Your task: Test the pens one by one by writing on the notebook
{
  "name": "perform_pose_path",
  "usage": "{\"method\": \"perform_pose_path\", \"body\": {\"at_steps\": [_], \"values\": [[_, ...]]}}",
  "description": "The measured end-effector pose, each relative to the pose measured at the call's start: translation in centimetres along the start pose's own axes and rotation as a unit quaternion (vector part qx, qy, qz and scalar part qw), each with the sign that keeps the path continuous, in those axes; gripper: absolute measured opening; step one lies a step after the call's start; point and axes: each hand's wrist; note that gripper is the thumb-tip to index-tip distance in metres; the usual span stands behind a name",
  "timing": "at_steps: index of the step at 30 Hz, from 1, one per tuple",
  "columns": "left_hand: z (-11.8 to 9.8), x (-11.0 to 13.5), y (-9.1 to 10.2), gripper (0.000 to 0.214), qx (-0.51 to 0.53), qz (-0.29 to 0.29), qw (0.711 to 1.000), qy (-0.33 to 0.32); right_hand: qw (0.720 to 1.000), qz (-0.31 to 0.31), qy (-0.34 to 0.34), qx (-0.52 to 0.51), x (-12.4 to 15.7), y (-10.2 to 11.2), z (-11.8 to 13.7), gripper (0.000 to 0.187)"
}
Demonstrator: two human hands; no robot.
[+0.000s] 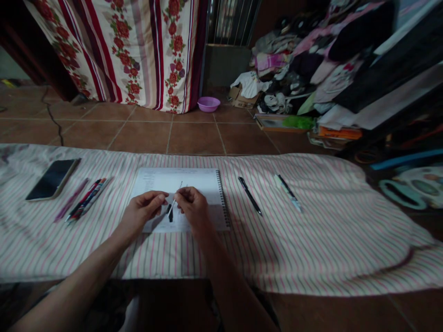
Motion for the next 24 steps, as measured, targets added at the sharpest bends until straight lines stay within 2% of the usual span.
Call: {"method": "perform_pose_path", "body": {"at_steps": [3, 9, 18, 21, 24], "values": [[-0.4, -0.1, -0.4, 0.030, 0.061, 0.017, 0.997, 0.031, 1.000, 0.018, 0.000, -0.004, 0.1, -0.2, 0.0, 0.020], [-0.8, -0.4, -0.9, 0.032, 0.117, 0.056, 0.988, 0.086, 0.998, 0.061, 0.014, -0.009, 0.3, -0.3, 0.1, 0.023], [-1.0, -1.0, -1.2, 0.032, 0.217, 0.094, 0.965, 0.116, 0.995, 0.094, 0.002, -0.016, 0.2, 0.0, 0.1, 0.028], [-1.2, -1.2, -1.0, 0.027, 0.237, 0.128, 0.956, 0.115, 0.994, 0.103, 0.011, 0.013, 0.4, 0.1, 0.6, 0.026], [-1.3, -1.5, -0.4, 0.021, 0.255, 0.116, 0.952, 0.119, 0.992, 0.097, 0.024, 0.077, 0.4, 0.5, 0.8, 0.024]]}}
Point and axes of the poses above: each hand's wrist, its own x-axis away from the middle knuckle, its own y-axis out of the back of the hand, z = x × y, and after that the axes turned 5 degrees about y, right-handed
